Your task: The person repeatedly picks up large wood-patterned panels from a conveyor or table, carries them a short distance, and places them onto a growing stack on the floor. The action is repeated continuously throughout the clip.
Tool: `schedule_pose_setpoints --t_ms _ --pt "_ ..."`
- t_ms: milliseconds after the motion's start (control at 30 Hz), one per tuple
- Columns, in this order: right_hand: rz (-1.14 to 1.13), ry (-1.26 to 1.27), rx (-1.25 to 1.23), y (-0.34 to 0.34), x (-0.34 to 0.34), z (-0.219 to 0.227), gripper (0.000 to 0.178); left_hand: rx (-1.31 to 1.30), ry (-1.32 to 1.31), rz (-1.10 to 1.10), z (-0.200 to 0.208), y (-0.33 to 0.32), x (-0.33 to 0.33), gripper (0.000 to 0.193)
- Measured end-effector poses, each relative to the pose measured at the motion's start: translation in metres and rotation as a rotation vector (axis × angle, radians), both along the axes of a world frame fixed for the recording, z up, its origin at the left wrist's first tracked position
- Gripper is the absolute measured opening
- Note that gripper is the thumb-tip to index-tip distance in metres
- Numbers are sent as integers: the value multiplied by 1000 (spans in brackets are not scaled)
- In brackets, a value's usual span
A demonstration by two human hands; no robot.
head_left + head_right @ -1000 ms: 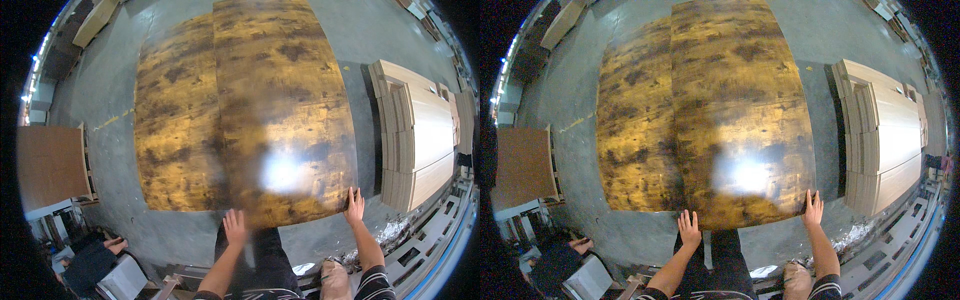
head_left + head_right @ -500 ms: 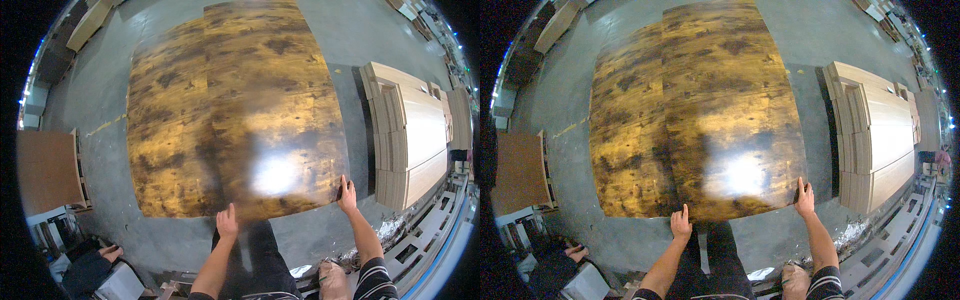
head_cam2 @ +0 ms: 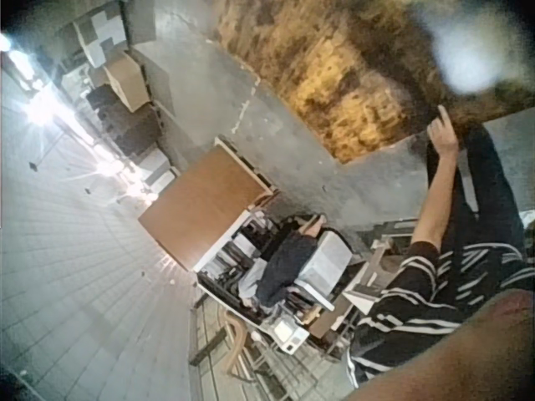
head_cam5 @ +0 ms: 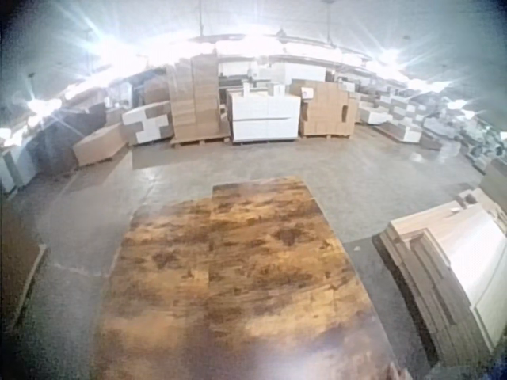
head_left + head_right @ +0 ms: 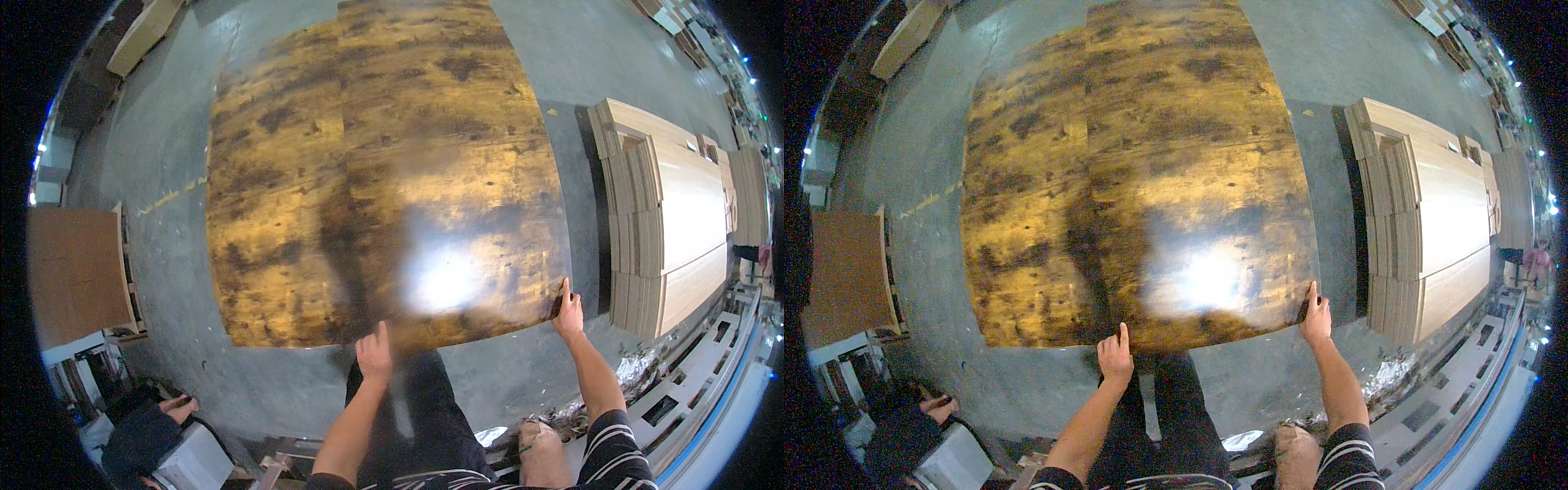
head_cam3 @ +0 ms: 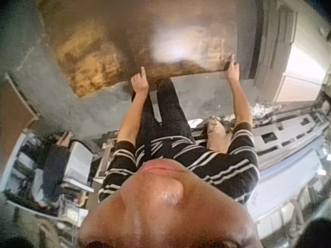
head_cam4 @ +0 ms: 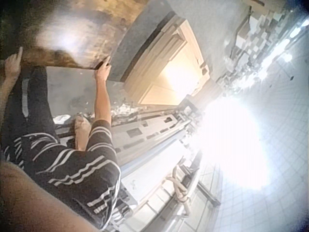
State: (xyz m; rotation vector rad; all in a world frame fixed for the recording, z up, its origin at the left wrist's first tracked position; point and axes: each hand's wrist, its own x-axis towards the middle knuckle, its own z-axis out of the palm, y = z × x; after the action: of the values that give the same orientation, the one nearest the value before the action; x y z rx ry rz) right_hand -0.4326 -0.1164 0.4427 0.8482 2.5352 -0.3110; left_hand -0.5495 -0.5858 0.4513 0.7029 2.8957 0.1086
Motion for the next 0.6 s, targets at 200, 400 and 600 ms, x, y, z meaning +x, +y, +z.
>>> schedule_pose_setpoints --t_ms 200,400,600 --pt "-107 -67 137 -41 15 6 103 -114 -396 54 45 -2 -12 87" --pt "-139 -86 -127 -163 71 33 91 -161 -832 105 103 -34 15 63" --pt "-65 -122 -461 -298 137 84 69 -153 -977 -197 118 -127 46 36"
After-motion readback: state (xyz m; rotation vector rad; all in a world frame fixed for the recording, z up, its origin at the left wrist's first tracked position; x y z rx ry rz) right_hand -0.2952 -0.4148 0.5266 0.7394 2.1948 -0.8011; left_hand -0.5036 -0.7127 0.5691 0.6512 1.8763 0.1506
